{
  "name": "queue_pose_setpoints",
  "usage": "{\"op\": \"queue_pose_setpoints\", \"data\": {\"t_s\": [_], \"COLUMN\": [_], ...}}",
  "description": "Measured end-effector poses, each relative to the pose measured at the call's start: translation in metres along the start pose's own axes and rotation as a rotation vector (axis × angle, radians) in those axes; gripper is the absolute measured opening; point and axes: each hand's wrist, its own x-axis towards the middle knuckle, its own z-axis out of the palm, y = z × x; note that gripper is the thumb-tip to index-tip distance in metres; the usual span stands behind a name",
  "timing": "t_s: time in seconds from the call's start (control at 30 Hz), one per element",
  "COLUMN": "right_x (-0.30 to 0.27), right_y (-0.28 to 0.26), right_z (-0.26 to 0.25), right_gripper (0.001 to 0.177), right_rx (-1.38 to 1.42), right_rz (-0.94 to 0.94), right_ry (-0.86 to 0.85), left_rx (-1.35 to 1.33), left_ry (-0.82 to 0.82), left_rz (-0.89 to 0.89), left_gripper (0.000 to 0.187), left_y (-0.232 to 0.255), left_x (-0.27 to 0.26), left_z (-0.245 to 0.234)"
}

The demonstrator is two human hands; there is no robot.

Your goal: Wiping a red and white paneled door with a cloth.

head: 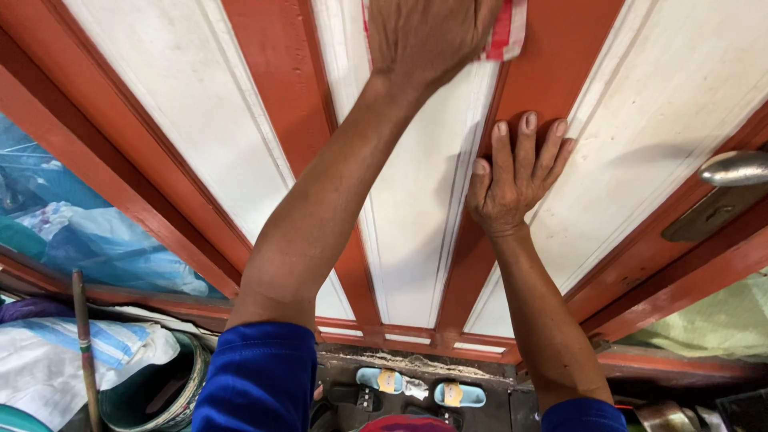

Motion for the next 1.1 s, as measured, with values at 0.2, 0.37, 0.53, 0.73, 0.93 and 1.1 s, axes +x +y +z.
{"op": "queue_pose_setpoints", "data": {"t_s": [0.2,0.37,0.53,0.73,0.93,1.1], "right_x": [-0.003,-0.004,-0.004,-0.004,-0.006,-0.002], "right_y": [0.007,0.008,0.010,0.012,0.013,0.008], "right_z": [0.005,0.011,0.013,0.013,0.016,0.009], "right_gripper": [0.052,0.056,0.060,0.060,0.046,0.038], "right_rx": [0.113,0.149,0.138,0.146,0.114,0.079], "right_rz": [0.018,0.008,-0.013,-0.025,-0.042,-0.037], "right_ry": [0.068,0.113,0.120,0.156,0.159,0.125], "left_rx": [0.035,0.095,0.114,0.094,0.088,0.049], "left_ry": [-0.022,-0.289,-0.341,-0.379,-0.411,-0.480], "left_rz": [0.027,-0.097,-0.124,-0.141,-0.114,-0.162], "left_gripper": [0.025,0.049,0.057,0.055,0.058,0.061], "left_y": [0.023,0.045,0.066,0.093,0.111,0.113], "left_x": [-0.049,-0.138,-0.229,-0.306,-0.380,-0.383], "left_z": [-0.026,-0.030,-0.027,-0.040,-0.049,-0.052]}}
